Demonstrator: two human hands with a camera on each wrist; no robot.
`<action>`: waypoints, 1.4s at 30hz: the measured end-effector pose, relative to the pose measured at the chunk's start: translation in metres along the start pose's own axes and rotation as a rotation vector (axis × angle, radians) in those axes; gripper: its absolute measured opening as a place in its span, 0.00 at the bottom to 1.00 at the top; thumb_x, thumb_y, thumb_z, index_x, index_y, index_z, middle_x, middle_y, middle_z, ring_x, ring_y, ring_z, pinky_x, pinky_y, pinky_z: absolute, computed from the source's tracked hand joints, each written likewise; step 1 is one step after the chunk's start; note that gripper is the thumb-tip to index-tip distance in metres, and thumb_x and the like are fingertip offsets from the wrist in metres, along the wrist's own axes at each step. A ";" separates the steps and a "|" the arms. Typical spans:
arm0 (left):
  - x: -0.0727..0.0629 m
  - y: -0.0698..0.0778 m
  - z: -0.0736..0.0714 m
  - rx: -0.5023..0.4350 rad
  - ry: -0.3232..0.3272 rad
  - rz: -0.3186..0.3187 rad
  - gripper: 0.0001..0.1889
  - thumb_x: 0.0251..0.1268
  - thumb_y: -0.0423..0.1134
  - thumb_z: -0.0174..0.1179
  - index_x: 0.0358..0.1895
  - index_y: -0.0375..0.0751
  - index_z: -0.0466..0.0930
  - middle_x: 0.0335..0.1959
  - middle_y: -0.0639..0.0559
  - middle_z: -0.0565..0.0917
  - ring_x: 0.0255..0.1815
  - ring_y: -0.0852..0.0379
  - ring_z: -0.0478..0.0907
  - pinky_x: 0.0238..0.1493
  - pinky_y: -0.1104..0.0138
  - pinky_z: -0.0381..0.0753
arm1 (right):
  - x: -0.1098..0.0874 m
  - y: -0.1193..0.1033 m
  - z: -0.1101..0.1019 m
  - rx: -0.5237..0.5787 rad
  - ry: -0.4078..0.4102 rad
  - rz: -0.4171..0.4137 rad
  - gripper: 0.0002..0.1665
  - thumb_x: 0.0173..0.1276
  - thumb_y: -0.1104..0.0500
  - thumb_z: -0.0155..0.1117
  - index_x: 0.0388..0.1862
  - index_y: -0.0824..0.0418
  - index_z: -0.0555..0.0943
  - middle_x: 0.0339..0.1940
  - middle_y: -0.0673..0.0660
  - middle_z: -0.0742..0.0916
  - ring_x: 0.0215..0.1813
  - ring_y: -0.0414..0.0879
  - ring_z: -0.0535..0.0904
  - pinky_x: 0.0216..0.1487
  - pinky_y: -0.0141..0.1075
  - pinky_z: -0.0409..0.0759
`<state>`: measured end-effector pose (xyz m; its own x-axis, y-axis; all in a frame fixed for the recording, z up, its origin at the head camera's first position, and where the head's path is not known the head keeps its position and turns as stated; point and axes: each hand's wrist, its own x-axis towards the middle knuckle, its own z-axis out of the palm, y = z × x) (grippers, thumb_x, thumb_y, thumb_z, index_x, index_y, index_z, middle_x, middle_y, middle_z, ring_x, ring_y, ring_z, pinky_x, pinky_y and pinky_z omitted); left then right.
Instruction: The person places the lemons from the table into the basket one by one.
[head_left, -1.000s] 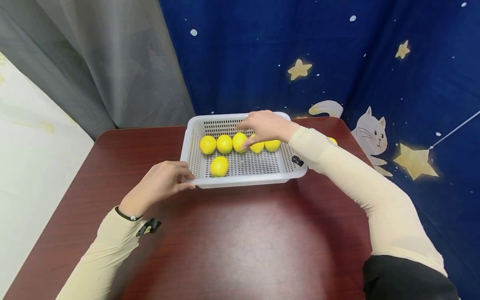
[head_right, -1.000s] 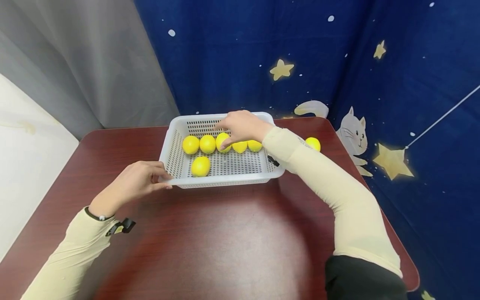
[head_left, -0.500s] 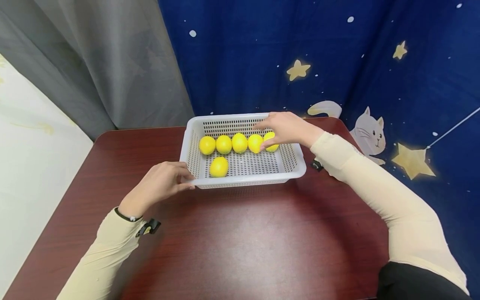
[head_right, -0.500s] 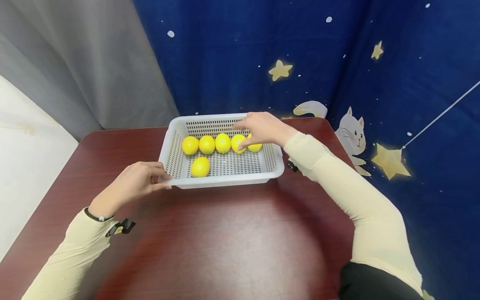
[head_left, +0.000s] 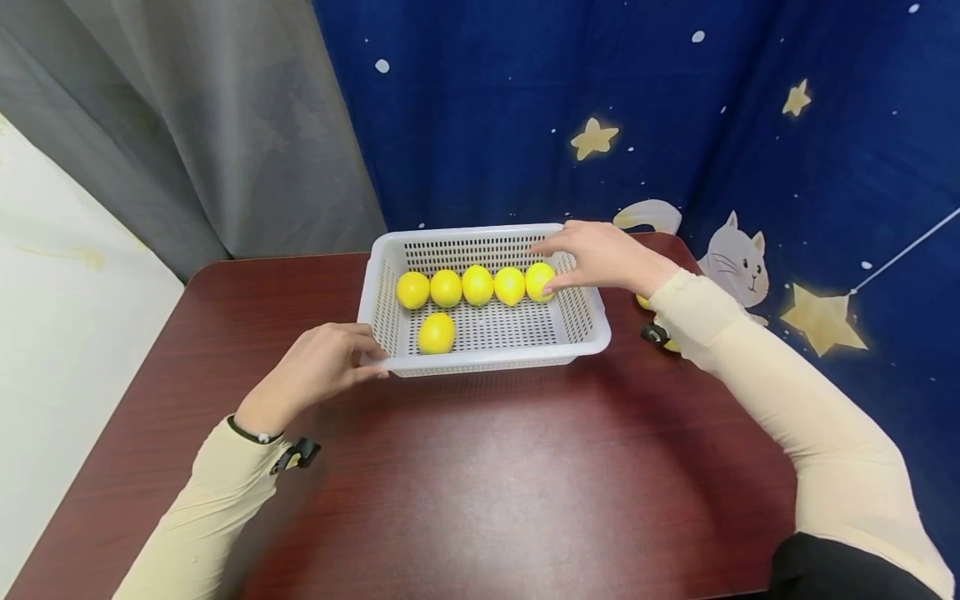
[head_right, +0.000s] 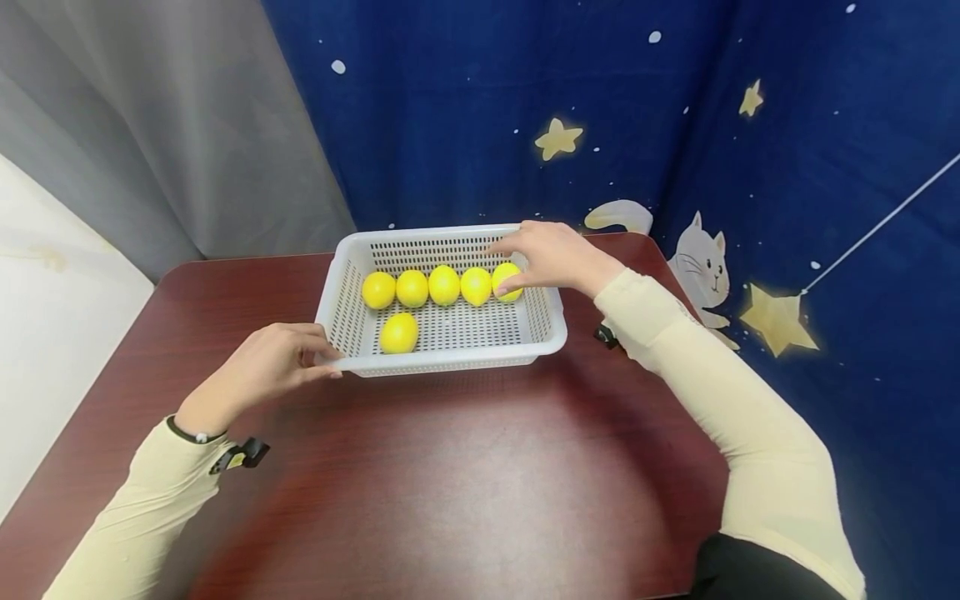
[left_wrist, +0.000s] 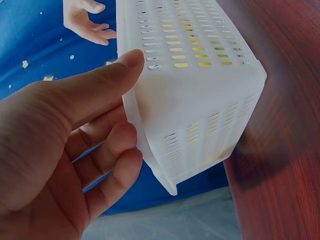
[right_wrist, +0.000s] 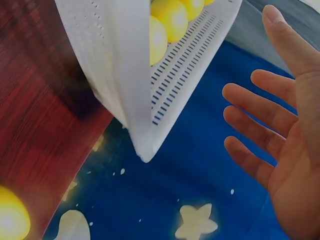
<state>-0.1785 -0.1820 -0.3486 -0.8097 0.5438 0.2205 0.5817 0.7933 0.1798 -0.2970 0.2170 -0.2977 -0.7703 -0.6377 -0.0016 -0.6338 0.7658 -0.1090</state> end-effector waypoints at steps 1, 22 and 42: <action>0.000 0.000 0.000 0.001 0.001 0.000 0.08 0.46 0.45 0.78 0.30 0.55 0.89 0.26 0.66 0.81 0.20 0.69 0.68 0.23 0.72 0.68 | -0.003 0.002 0.000 -0.001 0.007 0.006 0.45 0.54 0.28 0.69 0.67 0.46 0.76 0.58 0.51 0.87 0.58 0.49 0.77 0.55 0.46 0.78; 0.000 0.000 0.000 0.001 0.002 -0.008 0.09 0.46 0.45 0.78 0.31 0.53 0.89 0.26 0.64 0.82 0.20 0.68 0.68 0.23 0.72 0.68 | -0.042 0.042 0.005 0.015 0.095 0.089 0.42 0.55 0.34 0.73 0.65 0.51 0.78 0.58 0.53 0.87 0.47 0.50 0.76 0.48 0.45 0.77; -0.001 0.000 0.001 -0.005 0.004 -0.009 0.09 0.46 0.45 0.78 0.31 0.53 0.89 0.27 0.64 0.82 0.20 0.68 0.69 0.23 0.72 0.68 | -0.074 0.074 0.011 0.105 0.046 0.287 0.46 0.57 0.27 0.65 0.70 0.49 0.74 0.64 0.58 0.82 0.64 0.58 0.73 0.65 0.61 0.70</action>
<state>-0.1780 -0.1819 -0.3495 -0.8146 0.5357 0.2225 0.5749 0.7966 0.1868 -0.2862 0.3198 -0.3168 -0.9208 -0.3901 -0.0029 -0.3806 0.8999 -0.2128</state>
